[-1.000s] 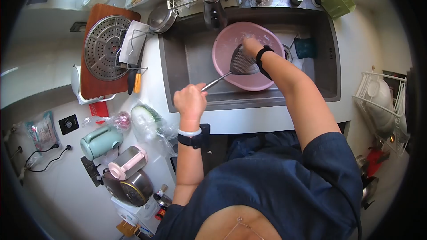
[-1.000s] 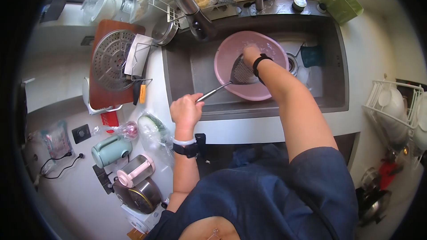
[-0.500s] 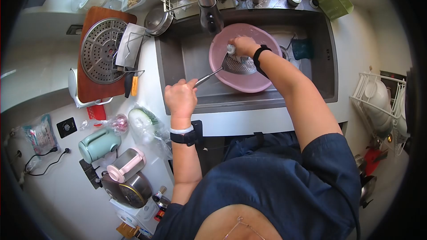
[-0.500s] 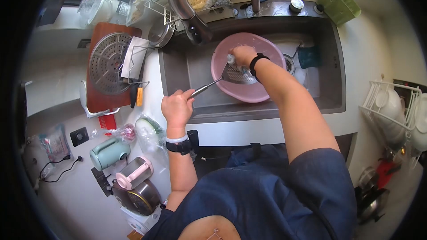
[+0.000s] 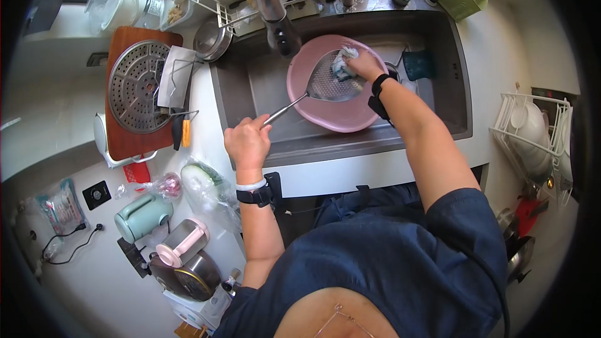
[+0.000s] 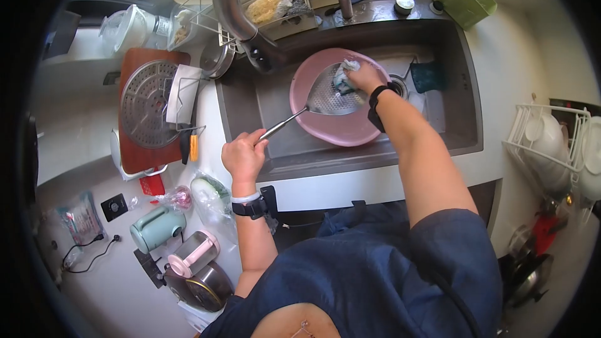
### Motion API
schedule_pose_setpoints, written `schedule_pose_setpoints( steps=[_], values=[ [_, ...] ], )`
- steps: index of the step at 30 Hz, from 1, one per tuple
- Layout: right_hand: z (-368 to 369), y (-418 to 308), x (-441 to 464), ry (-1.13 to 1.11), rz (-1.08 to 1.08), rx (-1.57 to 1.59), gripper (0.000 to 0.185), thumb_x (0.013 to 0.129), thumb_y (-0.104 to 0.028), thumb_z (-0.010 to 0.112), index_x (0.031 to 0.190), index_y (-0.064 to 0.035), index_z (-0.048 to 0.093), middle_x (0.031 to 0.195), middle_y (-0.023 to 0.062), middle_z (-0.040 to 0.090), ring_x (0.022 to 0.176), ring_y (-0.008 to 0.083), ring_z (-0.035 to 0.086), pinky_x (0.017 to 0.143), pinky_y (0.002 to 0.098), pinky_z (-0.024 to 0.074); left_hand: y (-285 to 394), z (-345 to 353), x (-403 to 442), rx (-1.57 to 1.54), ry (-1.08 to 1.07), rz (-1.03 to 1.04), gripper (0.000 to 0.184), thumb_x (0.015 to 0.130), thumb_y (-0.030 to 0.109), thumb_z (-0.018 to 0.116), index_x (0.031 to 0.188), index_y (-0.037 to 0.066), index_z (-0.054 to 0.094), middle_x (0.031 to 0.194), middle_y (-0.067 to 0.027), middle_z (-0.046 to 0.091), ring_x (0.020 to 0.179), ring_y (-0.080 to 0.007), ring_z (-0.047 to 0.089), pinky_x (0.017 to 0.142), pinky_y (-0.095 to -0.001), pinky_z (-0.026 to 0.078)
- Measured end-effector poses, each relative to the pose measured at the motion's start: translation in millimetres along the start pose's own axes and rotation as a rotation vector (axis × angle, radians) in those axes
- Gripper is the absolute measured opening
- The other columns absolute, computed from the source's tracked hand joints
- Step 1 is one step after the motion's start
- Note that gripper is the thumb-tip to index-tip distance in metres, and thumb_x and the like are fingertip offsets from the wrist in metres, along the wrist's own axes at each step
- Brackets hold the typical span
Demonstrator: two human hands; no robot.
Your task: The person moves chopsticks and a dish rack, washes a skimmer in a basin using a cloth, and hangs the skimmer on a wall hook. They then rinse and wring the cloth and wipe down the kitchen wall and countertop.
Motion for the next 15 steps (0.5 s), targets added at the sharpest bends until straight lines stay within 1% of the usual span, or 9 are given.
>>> schedule_pose_setpoints(
  steps=[2,3,6,7,8,10,11,14,15],
  values=[
    [-4.9,-0.9,-27.7,-0.080,0.306,0.173,0.050,0.076,-0.038,0.062,0.105,0.0031,0.059,0.097,0.0223,0.063,0.094,0.0324,0.061,0.073,0.0396,0.0515,-0.1,0.2,4.5,0.019,0.012,0.009,0.019,0.068,0.024,0.070,0.087,0.023,0.070,0.067,-0.0013,0.060,0.062,-0.0216,0.058,0.058,-0.0346,0.039],
    [-8.3,-3.5,-44.8,0.007,0.468,0.251,0.053,0.077,-0.041,0.061,0.103,0.0056,0.060,0.098,0.0236,0.062,0.093,0.0352,0.061,0.069,0.0433,0.0528,-0.9,-0.2,5.1,0.042,0.017,0.006,0.021,0.067,0.024,0.071,0.087,0.023,0.071,0.067,-0.0018,0.061,0.062,-0.0223,0.059,0.057,-0.0348,0.041],
    [35.7,49.6,-36.0,0.092,0.476,0.350,0.062,0.075,-0.044,0.062,0.105,0.0099,0.056,0.096,0.0271,0.062,0.097,0.0356,0.060,0.074,0.0391,0.0508,0.3,-0.1,9.8,0.074,-0.007,0.011,0.020,0.067,0.025,0.070,0.088,0.023,0.071,0.068,-0.0019,0.061,0.063,-0.0223,0.059,0.058,-0.0353,0.041],
    [37.9,50.1,-40.3,0.132,0.456,0.316,0.058,0.077,-0.042,0.062,0.106,0.0072,0.057,0.097,0.0250,0.062,0.094,0.0349,0.061,0.069,0.0424,0.0520,0.7,0.4,11.5,0.073,-0.007,0.015,0.020,0.067,0.025,0.070,0.088,0.023,0.071,0.068,-0.0019,0.061,0.063,-0.0223,0.059,0.058,-0.0353,0.041],
    [43.8,51.4,-43.4,0.136,0.459,0.317,0.058,0.077,-0.042,0.062,0.106,0.0072,0.057,0.097,0.0250,0.062,0.094,0.0349,0.061,0.069,0.0424,0.0520,1.1,1.2,12.5,0.092,-0.005,0.019,0.020,0.067,0.025,0.070,0.088,0.023,0.071,0.068,-0.0019,0.061,0.063,-0.0224,0.059,0.058,-0.0354,0.041],
    [78.8,53.7,-69.0,0.165,0.802,0.993,0.052,0.080,-0.039,0.061,0.110,0.0026,0.056,0.102,0.0209,0.060,0.091,0.0360,0.061,0.069,0.0482,0.0509,2.3,2.7,13.1,0.110,-0.006,0.027,0.021,0.068,0.025,0.070,0.088,0.023,0.070,0.068,-0.0018,0.062,0.064,-0.0224,0.059,0.058,-0.0355,0.041],
    [84.2,46.8,-73.7,0.193,0.807,1.128,0.049,0.082,-0.034,0.058,0.117,-0.0016,0.051,0.108,0.0170,0.056,0.094,0.0352,0.058,0.069,0.0528,0.0499,2.0,4.9,14.4,0.108,-0.031,0.024,0.019,0.070,0.025,0.068,0.089,0.023,0.070,0.069,-0.0018,0.061,0.064,-0.0216,0.059,0.060,-0.0354,0.039],
    [96.9,38.6,-89.3,0.109,0.927,1.191,0.050,0.083,-0.029,0.055,0.123,-0.0026,0.045,0.117,0.0169,0.050,0.103,0.0334,0.054,0.073,0.0512,0.0504,2.3,10.4,15.5,0.127,-0.063,0.026,0.018,0.073,0.025,0.066,0.090,0.023,0.070,0.070,-0.0020,0.061,0.065,-0.0209,0.060,0.062,-0.0355,0.038],
    [93.0,24.7,-98.8,0.120,0.970,1.273,0.048,0.083,-0.024,0.050,0.125,-0.0031,0.041,0.124,0.0171,0.044,0.110,0.0352,0.049,0.079,0.0524,0.0494,3.5,13.0,15.2,0.145,-0.073,0.030,0.018,0.073,0.025,0.065,0.091,0.022,0.070,0.070,-0.0022,0.062,0.065,-0.0211,0.060,0.062,-0.0358,0.038]
  ],
)
Point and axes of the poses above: each hand's wrist, its own x-axis towards the middle knuckle, its own z-axis out of the palm, y = z × x, the point moved 8 cm from there along x, towards the middle knuckle
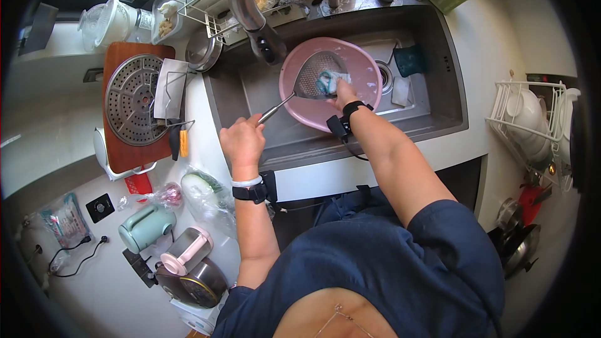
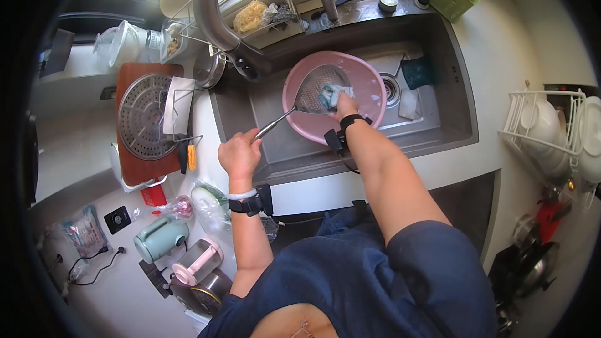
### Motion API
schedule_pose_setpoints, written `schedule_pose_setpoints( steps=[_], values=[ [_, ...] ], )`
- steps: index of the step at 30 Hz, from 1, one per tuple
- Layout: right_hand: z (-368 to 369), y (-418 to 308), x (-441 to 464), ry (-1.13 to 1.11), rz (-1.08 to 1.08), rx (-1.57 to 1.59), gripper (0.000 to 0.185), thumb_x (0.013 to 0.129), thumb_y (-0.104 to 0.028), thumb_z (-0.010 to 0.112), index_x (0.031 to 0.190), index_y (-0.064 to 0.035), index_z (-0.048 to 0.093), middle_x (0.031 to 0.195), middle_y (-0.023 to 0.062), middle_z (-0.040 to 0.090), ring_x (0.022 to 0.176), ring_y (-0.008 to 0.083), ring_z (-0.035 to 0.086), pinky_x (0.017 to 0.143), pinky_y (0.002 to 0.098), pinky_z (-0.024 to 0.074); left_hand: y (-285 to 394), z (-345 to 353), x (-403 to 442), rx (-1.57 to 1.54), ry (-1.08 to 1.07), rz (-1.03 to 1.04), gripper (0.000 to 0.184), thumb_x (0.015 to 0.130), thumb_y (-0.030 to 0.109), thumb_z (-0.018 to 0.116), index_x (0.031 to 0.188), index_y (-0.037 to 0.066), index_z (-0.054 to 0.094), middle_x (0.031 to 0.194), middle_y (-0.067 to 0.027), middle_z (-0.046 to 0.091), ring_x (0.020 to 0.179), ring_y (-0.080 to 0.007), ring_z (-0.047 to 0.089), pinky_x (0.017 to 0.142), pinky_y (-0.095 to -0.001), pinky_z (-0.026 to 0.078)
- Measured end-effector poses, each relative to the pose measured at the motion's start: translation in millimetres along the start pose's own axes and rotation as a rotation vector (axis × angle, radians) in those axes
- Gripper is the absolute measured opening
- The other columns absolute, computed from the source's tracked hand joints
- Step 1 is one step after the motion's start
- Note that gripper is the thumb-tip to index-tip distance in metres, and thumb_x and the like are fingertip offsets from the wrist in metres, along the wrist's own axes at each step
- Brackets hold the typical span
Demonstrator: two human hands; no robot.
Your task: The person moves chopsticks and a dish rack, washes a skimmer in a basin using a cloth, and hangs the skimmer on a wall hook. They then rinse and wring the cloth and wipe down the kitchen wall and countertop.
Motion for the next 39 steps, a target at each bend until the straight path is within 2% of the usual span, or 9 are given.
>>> schedule_pose_setpoints(
  steps=[10,19,23,26,29,31,33,34,39],
  values=[
    [68.6,56.3,-24.0,-0.354,0.309,0.638,0.029,0.091,-0.011,0.039,0.118,-0.0029,0.044,0.117,0.0197,0.048,0.105,0.0334,0.053,0.083,0.0478,0.0503,21.5,24.2,-8.9,0.039,-0.043,-0.001,0.021,0.073,0.024,0.066,0.094,0.024,0.069,0.073,-0.0035,0.062,0.067,-0.0226,0.062,0.060,-0.0366,0.041],
    [38.8,-4.0,17.1,-0.312,0.046,0.212,0.028,0.085,-0.004,0.052,0.112,0.0026,0.047,0.103,0.0163,0.056,0.094,0.0322,0.058,0.075,0.0438,0.0525,7.9,23.0,-24.3,-0.137,0.021,-0.068,0.025,0.072,0.022,0.067,0.096,0.024,0.069,0.074,-0.0032,0.062,0.067,-0.0240,0.061,0.061,-0.0355,0.046],
    [17.9,-72.8,9.5,-0.246,-0.392,-0.158,0.035,0.078,-0.009,0.064,0.107,0.0043,0.051,0.096,0.0160,0.061,0.083,0.0300,0.062,0.073,0.0401,0.0508,-1.2,6.2,-24.8,-0.143,0.079,-0.042,0.025,0.071,0.021,0.068,0.096,0.024,0.069,0.071,-0.0024,0.061,0.064,-0.0234,0.060,0.059,-0.0354,0.044],
    [21.1,-128.6,6.3,-0.239,-1.004,-0.681,0.037,0.071,-0.021,0.073,0.097,0.0020,0.060,0.089,0.0168,0.065,0.081,0.0247,0.063,0.075,0.0336,0.0480,-4.5,-2.1,-25.3,-0.142,0.105,0.001,0.026,0.071,0.020,0.068,0.096,0.023,0.068,0.068,-0.0020,0.059,0.060,-0.0227,0.058,0.057,-0.0345,0.040],
    [24.6,-149.1,-34.7,-0.110,-1.075,-0.704,0.041,0.074,-0.028,0.070,0.100,0.0011,0.059,0.090,0.0177,0.064,0.082,0.0267,0.063,0.075,0.0350,0.0475,-5.3,-0.7,-23.0,-0.196,0.129,0.007,0.026,0.070,0.019,0.068,0.095,0.023,0.068,0.068,-0.0018,0.059,0.060,-0.0227,0.058,0.056,-0.0345,0.040],
    [21.5,-134.0,-26.5,-0.085,-1.064,-0.589,0.044,0.077,-0.032,0.066,0.102,0.0030,0.058,0.090,0.0198,0.064,0.083,0.0279,0.063,0.076,0.0354,0.0469,-1.6,-0.3,-22.0,-0.243,0.139,-0.002,0.025,0.070,0.018,0.068,0.095,0.023,0.069,0.068,-0.0017,0.060,0.060,-0.0226,0.058,0.057,-0.0345,0.041],
    [-5.1,-114.3,-43.7,0.390,-1.019,-0.372,0.042,0.079,-0.032,0.064,0.102,0.0030,0.059,0.091,0.0192,0.064,0.088,0.0291,0.062,0.078,0.0355,0.0461,10.1,-1.9,-14.1,-0.203,0.138,0.010,0.025,0.069,0.018,0.068,0.094,0.023,0.069,0.069,-0.0019,0.061,0.062,-0.0220,0.059,0.057,-0.0348,0.041],
    [-12.1,-81.4,-26.9,0.431,-0.668,-0.188,0.048,0.081,-0.035,0.062,0.112,0.0002,0.055,0.098,0.0170,0.063,0.093,0.0321,0.060,0.082,0.0410,0.0460,12.1,-1.2,-11.7,-0.203,0.141,0.016,0.025,0.069,0.018,0.068,0.094,0.023,0.069,0.069,-0.0019,0.061,0.062,-0.0220,0.059,0.057,-0.0348,0.041],
    [20.6,10.4,-4.2,-0.014,-0.101,0.377,0.042,0.087,-0.035,0.057,0.115,-0.0051,0.050,0.101,0.0140,0.059,0.094,0.0315,0.058,0.080,0.0475,0.0494,17.3,32.7,-14.6,-0.133,0.004,0.013,0.027,0.071,0.020,0.067,0.098,0.024,0.067,0.072,-0.0038,0.062,0.066,-0.0221,0.061,0.059,-0.0355,0.043]
  ],
)
Point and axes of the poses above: each hand's wrist, its own x-axis towards the middle knuckle, its own z-axis out of the palm, y = z × x, the point moved 8 cm from there along x, towards the middle knuckle
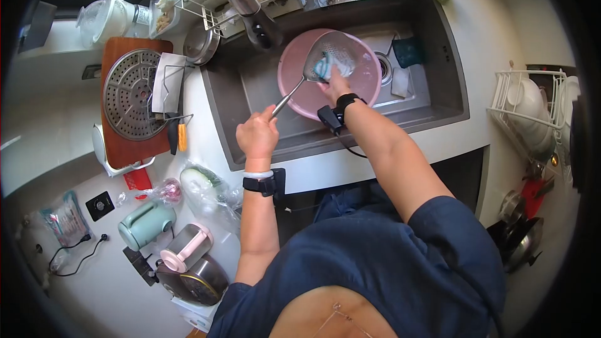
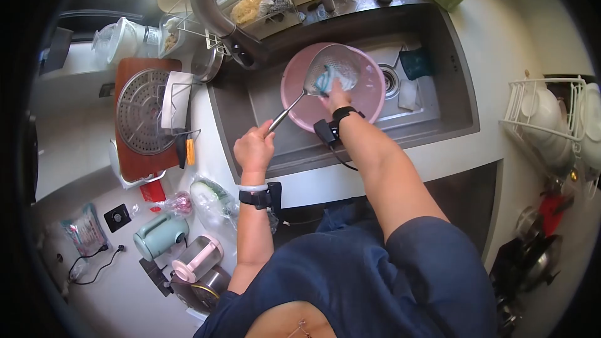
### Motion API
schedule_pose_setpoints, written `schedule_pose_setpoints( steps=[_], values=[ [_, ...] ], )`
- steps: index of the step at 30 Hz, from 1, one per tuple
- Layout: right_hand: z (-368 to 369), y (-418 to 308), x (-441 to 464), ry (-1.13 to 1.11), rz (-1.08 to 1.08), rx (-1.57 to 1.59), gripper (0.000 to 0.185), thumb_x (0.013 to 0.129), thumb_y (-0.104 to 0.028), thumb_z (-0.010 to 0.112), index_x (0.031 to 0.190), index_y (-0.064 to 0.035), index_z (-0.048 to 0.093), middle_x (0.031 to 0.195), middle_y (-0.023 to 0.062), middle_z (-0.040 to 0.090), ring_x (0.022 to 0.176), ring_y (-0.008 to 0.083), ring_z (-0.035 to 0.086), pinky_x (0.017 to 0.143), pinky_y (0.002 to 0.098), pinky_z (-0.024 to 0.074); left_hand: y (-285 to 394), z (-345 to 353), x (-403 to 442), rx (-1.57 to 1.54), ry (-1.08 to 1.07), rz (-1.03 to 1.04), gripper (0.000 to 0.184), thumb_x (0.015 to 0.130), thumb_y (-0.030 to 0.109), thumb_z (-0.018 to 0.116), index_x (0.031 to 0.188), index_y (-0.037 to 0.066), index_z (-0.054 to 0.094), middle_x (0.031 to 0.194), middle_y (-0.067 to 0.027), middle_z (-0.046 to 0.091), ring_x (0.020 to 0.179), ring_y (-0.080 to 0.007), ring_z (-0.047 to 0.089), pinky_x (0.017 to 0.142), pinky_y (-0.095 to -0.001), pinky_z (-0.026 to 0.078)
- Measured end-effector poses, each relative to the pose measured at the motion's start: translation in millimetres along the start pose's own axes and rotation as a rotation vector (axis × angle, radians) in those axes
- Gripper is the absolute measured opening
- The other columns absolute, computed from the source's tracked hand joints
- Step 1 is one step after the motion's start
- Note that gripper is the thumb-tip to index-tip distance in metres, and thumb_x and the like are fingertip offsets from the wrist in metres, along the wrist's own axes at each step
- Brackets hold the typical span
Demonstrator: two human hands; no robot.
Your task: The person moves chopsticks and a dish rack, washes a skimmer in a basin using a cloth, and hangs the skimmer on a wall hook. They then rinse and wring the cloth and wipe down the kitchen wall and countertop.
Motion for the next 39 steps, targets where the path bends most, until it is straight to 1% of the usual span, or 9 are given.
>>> schedule_pose_setpoints(
  steps=[1,6,13,21,23,28,30,34,39],
  values=[
    [15.3,16.2,-3.1,-0.190,0.101,0.128,0.034,0.088,-0.033,0.056,0.110,-0.0069,0.053,0.100,0.0126,0.058,0.093,0.0291,0.058,0.079,0.0474,0.0507,0.8,7.5,-2.2,0.002,-0.006,0.003,0.027,0.071,0.020,0.067,0.098,0.024,0.067,0.072,-0.0038,0.062,0.066,-0.0221,0.061,0.059,-0.0355,0.043],
    [32.9,55.7,-13.8,-0.280,0.282,0.079,0.031,0.088,-0.025,0.057,0.111,-0.0054,0.048,0.095,0.0124,0.057,0.078,0.0273,0.060,0.065,0.0412,0.0551,-3.4,33.3,-10.1,-0.070,-0.096,-0.112,0.028,0.073,0.022,0.065,0.102,0.024,0.067,0.075,-0.0062,0.063,0.069,-0.0247,0.062,0.063,-0.0374,0.045],
    [5.8,21.5,15.0,-0.313,0.081,-0.312,0.037,0.079,-0.013,0.068,0.109,0.0021,0.051,0.101,0.0131,0.059,0.082,0.0256,0.062,0.064,0.0380,0.0556,-13.2,28.5,-19.1,-0.104,-0.100,-0.113,0.029,0.073,0.022,0.066,0.102,0.024,0.067,0.073,-0.0066,0.063,0.068,-0.0253,0.062,0.063,-0.0376,0.045],
    [2.5,-45.8,4.9,-0.135,-0.037,-0.605,0.046,0.077,-0.018,0.070,0.111,0.0039,0.049,0.099,0.0138,0.059,0.083,0.0262,0.061,0.062,0.0407,0.0556,-12.5,5.9,-14.6,-0.087,0.003,-0.025,0.027,0.073,0.022,0.067,0.100,0.024,0.068,0.071,-0.0040,0.061,0.064,-0.0231,0.061,0.059,-0.0362,0.043],
    [1.0,-69.4,1.3,-0.015,-0.196,-0.777,0.052,0.075,-0.023,0.073,0.111,0.0068,0.049,0.101,0.0174,0.059,0.086,0.0285,0.062,0.065,0.0404,0.0544,-12.7,0.5,-14.3,-0.062,-0.001,-0.009,0.027,0.072,0.021,0.067,0.099,0.024,0.068,0.070,-0.0035,0.061,0.063,-0.0228,0.060,0.058,-0.0359,0.042],
    [17.3,-111.3,19.1,-0.097,-0.521,-1.245,0.058,0.073,-0.032,0.071,0.110,0.0084,0.052,0.106,0.0252,0.059,0.095,0.0312,0.061,0.074,0.0390,0.0498,-13.6,-5.4,-18.7,-0.046,0.044,0.049,0.028,0.071,0.019,0.068,0.098,0.023,0.068,0.068,-0.0029,0.060,0.061,-0.0226,0.059,0.056,-0.0348,0.041],
    [49.6,-132.1,-5.0,-0.273,-1.052,-1.514,0.056,0.072,-0.031,0.071,0.113,0.0035,0.053,0.107,0.0231,0.059,0.100,0.0341,0.058,0.082,0.0409,0.0467,-15.9,-7.7,-21.3,-0.072,0.049,0.048,0.029,0.070,0.018,0.069,0.098,0.023,0.068,0.068,-0.0033,0.059,0.061,-0.0229,0.059,0.056,-0.0348,0.041],
    [76.2,-148.8,-33.1,-0.218,-1.152,-1.716,0.046,0.068,-0.031,0.074,0.101,-0.0053,0.055,0.098,0.0167,0.060,0.094,0.0359,0.057,0.081,0.0416,0.0449,-18.7,-11.0,-22.2,-0.074,0.028,0.049,0.028,0.070,0.018,0.068,0.098,0.023,0.068,0.067,-0.0035,0.059,0.060,-0.0230,0.059,0.055,-0.0354,0.042],
    [96.5,-134.8,-61.0,-0.032,-1.476,-1.987,0.046,0.062,-0.029,0.077,0.098,-0.0111,0.054,0.102,0.0066,0.051,0.102,0.0247,0.051,0.079,0.0415,0.0464,-17.4,-5.7,-17.1,-0.088,-0.005,0.059,0.027,0.071,0.019,0.067,0.097,0.023,0.068,0.067,-0.0041,0.059,0.060,-0.0241,0.059,0.056,-0.0356,0.043]
  ],
)
Point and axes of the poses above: each hand's wrist, its own x-axis towards the middle knuckle, its own z-axis out of the palm, y = z × x, the point moved 8 cm from there along x, towards the middle knuckle
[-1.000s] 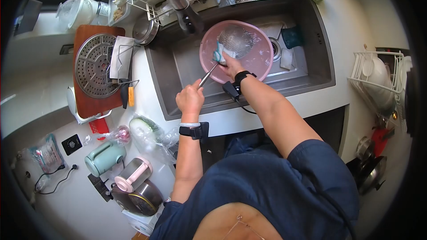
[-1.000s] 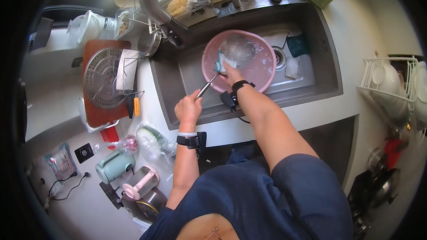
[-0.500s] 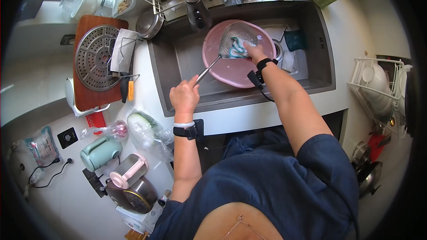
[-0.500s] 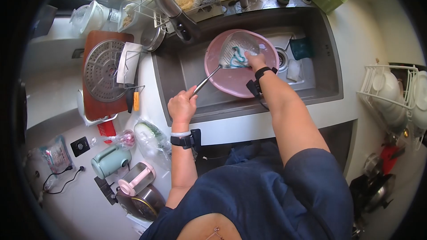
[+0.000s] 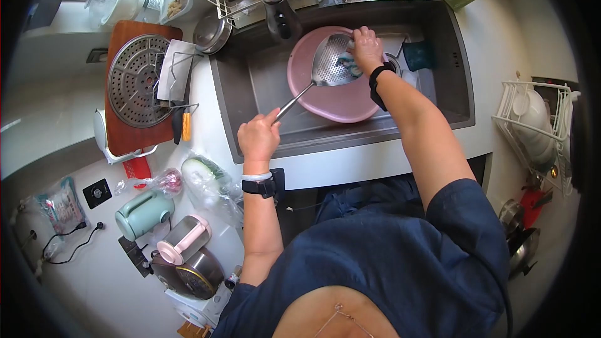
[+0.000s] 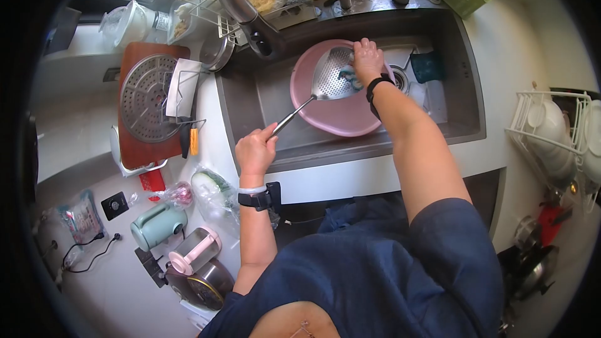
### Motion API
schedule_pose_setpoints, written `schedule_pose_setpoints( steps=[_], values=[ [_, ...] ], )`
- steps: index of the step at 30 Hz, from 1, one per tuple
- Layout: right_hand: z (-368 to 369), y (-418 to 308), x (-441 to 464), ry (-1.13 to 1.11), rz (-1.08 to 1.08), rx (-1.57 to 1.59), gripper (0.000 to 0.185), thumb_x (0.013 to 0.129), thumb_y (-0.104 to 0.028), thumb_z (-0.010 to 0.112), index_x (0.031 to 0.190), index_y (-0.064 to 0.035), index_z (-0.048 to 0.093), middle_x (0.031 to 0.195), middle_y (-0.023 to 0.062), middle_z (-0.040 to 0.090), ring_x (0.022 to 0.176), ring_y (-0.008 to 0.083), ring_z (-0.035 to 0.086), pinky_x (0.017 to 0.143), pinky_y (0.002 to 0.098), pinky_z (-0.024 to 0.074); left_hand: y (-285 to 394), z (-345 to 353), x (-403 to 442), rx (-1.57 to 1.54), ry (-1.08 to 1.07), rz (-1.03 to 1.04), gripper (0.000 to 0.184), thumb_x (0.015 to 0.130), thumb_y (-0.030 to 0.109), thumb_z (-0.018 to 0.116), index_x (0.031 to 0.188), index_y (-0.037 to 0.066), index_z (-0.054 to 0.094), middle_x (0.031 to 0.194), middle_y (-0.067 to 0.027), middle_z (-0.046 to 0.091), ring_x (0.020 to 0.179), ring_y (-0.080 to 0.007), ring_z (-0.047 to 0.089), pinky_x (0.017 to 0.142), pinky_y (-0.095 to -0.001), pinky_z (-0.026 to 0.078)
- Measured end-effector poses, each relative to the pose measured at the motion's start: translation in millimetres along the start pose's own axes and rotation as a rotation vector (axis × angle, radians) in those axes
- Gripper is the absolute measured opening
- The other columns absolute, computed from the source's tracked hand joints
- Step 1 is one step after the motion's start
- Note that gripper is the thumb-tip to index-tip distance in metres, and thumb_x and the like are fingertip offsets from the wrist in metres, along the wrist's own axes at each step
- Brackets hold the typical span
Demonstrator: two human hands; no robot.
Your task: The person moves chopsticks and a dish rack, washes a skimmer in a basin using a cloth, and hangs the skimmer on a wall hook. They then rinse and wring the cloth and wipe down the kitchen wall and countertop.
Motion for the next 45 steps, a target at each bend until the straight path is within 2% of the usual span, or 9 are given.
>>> schedule_pose_setpoints(
  steps=[15,19,21,26,30,32,37,43,45],
  values=[
    [66.4,-34.1,-30.1,-0.133,0.184,0.400,0.035,0.069,-0.003,0.060,0.102,0.0016,0.052,0.105,0.0235,0.048,0.095,0.0388,0.055,0.082,0.0428,0.0482,9.2,21.2,8.8,0.005,-0.146,-0.066,0.025,0.071,0.024,0.067,0.095,0.023,0.070,0.073,-0.0076,0.065,0.069,-0.0266,0.063,0.063,-0.0371,0.049],
    [74.5,-61.6,-33.4,-0.228,-0.049,0.585,0.034,0.069,-0.001,0.058,0.103,-0.0032,0.063,0.094,0.0192,0.063,0.087,0.0293,0.062,0.076,0.0381,0.0492,0.6,19.8,14.6,0.042,-0.124,-0.064,0.025,0.073,0.024,0.065,0.097,0.024,0.069,0.072,-0.0076,0.064,0.067,-0.0244,0.062,0.061,-0.0365,0.044],
    [97.0,-78.0,-50.9,-0.639,0.063,0.995,0.038,0.067,-0.001,0.061,0.103,-0.0107,0.067,0.087,0.0138,0.066,0.076,0.0224,0.063,0.068,0.0332,0.0499,-5.3,17.7,20.1,0.073,-0.131,-0.079,0.024,0.073,0.024,0.065,0.097,0.025,0.069,0.072,-0.0072,0.064,0.067,-0.0240,0.062,0.061,-0.0358,0.043],
    [95.4,-76.5,-65.3,-0.743,-0.393,0.739,0.034,0.067,0.000,0.059,0.091,-0.0193,0.072,0.086,0.0117,0.067,0.077,0.0227,0.064,0.071,0.0337,0.0496,-11.0,12.9,17.7,0.081,-0.148,-0.074,0.024,0.072,0.024,0.066,0.096,0.024,0.069,0.071,-0.0062,0.064,0.067,-0.0240,0.062,0.061,-0.0360,0.043],
    [73.8,-37.6,-55.5,-0.812,-0.366,0.214,0.029,0.067,-0.003,0.060,0.090,-0.0172,0.072,0.093,0.0160,0.065,0.088,0.0297,0.062,0.079,0.0374,0.0485,-17.7,13.0,12.8,0.022,-0.165,-0.115,0.025,0.072,0.024,0.066,0.096,0.024,0.069,0.070,-0.0066,0.063,0.067,-0.0253,0.062,0.062,-0.0371,0.045],
    [63.0,-16.1,-32.5,-0.398,-0.120,0.186,0.026,0.068,-0.006,0.061,0.091,-0.0106,0.069,0.099,0.0199,0.061,0.093,0.0342,0.059,0.082,0.0406,0.0474,-16.7,13.5,9.7,0.032,-0.171,-0.096,0.025,0.072,0.024,0.067,0.096,0.024,0.070,0.069,-0.0067,0.063,0.067,-0.0255,0.062,0.063,-0.0373,0.045],
    [57.2,-21.9,-17.8,-0.028,0.088,0.463,0.022,0.069,-0.005,0.058,0.090,-0.0019,0.065,0.098,0.0239,0.055,0.089,0.0398,0.057,0.082,0.0436,0.0463,-3.1,14.3,14.0,-0.010,-0.144,-0.062,0.024,0.071,0.023,0.067,0.095,0.024,0.070,0.069,-0.0070,0.063,0.066,-0.0253,0.062,0.061,-0.0367,0.046],
    [84.4,-69.3,-35.7,-0.296,-0.110,0.637,0.032,0.068,-0.006,0.060,0.099,-0.0093,0.067,0.094,0.0207,0.062,0.086,0.0343,0.060,0.080,0.0377,0.0467,-5.4,11.3,17.3,0.025,-0.086,-0.073,0.022,0.071,0.023,0.066,0.093,0.023,0.070,0.070,-0.0071,0.064,0.066,-0.0251,0.062,0.060,-0.0366,0.045],
    [96.3,-90.0,-59.3,-0.638,-0.274,0.802,0.036,0.067,-0.004,0.061,0.099,-0.0172,0.069,0.093,0.0172,0.065,0.084,0.0308,0.062,0.078,0.0344,0.0469,-7.2,10.9,16.6,0.036,-0.102,-0.086,0.022,0.071,0.023,0.067,0.093,0.023,0.070,0.070,-0.0072,0.064,0.066,-0.0251,0.062,0.060,-0.0366,0.045]
  ],
)
Point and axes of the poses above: each hand's wrist, its own x-axis towards the middle knuckle, its own z-axis out of the palm, y = z × x, the point moved 8 cm from there along x, towards the middle knuckle
